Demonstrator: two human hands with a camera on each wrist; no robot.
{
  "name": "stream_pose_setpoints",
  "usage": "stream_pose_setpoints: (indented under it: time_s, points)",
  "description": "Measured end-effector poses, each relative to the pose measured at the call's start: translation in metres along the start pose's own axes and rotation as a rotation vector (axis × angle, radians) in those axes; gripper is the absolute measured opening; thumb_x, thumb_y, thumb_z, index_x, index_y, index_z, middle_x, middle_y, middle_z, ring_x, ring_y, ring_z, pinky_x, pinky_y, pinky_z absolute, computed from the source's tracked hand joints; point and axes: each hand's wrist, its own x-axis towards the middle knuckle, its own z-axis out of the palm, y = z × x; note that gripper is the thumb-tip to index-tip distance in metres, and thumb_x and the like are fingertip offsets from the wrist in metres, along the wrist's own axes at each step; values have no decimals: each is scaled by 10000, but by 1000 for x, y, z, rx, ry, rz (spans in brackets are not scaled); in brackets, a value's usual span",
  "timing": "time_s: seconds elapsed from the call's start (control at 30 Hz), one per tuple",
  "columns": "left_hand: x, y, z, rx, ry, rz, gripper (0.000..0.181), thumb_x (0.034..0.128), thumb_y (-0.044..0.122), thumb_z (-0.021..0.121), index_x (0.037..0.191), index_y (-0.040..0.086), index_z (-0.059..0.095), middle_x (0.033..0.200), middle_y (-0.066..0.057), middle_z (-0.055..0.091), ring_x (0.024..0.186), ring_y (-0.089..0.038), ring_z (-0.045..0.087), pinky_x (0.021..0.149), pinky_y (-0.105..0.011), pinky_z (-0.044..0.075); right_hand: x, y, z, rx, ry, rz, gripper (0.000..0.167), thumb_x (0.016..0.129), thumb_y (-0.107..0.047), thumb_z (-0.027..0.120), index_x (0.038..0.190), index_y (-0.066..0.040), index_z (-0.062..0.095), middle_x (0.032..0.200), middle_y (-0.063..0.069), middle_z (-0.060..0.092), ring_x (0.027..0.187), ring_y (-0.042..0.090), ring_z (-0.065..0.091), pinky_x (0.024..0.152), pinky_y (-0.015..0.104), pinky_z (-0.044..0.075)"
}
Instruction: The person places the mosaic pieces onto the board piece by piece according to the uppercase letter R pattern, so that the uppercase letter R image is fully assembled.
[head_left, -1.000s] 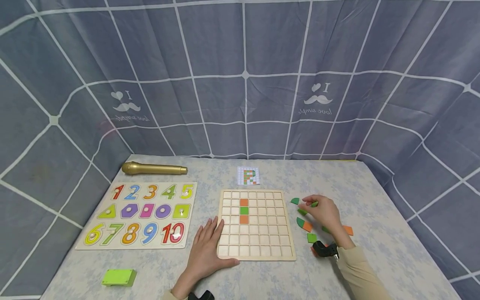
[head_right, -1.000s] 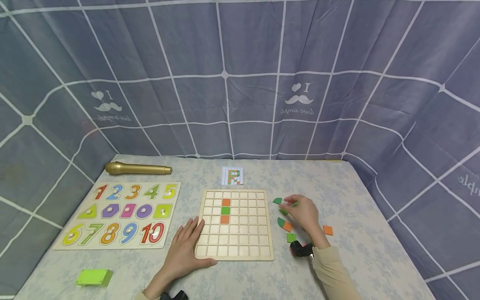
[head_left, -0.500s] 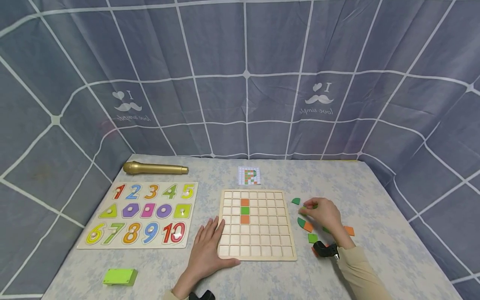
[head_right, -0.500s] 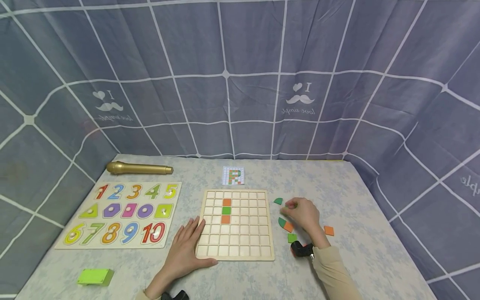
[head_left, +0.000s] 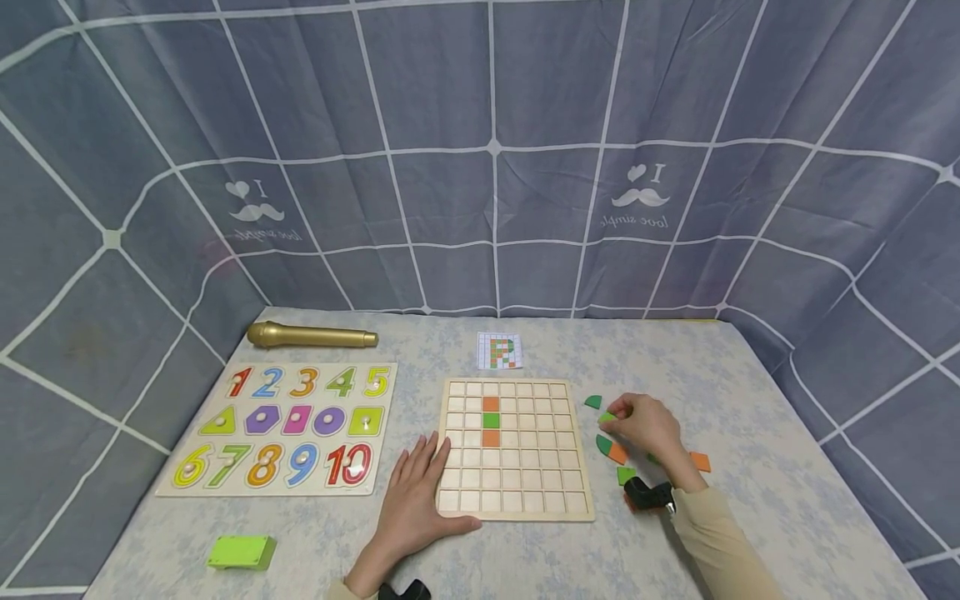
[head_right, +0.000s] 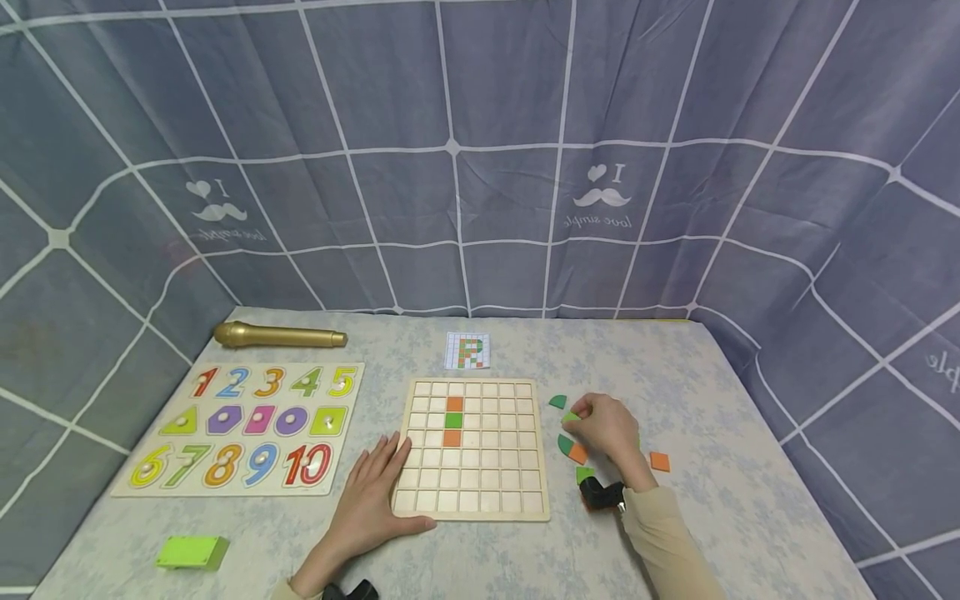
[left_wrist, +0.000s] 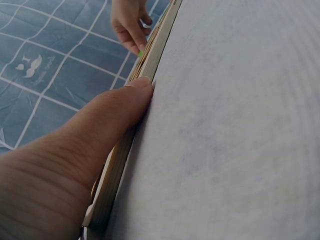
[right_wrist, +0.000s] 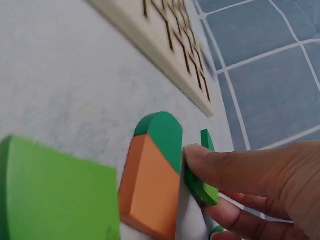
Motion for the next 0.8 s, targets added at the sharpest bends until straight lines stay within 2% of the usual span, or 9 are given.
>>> stream_pose_setpoints:
  time_s: [0.13,0.43,0.57,0.8]
  points:
    - [0,0,0,-1,3,2,1157,588,699,743,1456,30,371,1494,-177,310,1394,-346,192,1106,-505,116,1,-1,-1,28,-15,-17,245,769,-243,790,907,-104,644,756,-20,567,627,163,505,535,323,373]
    - [0,1,-2,11,-8,-3,1160,593,721,726,1453,26,374,1494,-178,310,1394,-348,192,1106,-506,124,-7,-12,5,70,56,-66,163,808,-216,754,848,-133,618,764,-20,601,565,146,511,476,307,383]
    - [-1,1,-3,10,-4,1,1158,593,717,728,1451,25,376,1492,-179,314,1393,-350,194,1105,-506,126,-13,-26,16,143,61,-144,176,811,-216,762,861,-121,623,787,-19,612,525,141,480,445,302,378]
    - [0,1,-2,8,-4,-1,1158,594,712,730,1455,26,370,1495,-178,309,1395,-346,189,1105,-505,120,-23,-65,42,299,-14,-314,154,778,-173,793,789,-145,642,718,-65,585,526,127,432,473,266,368]
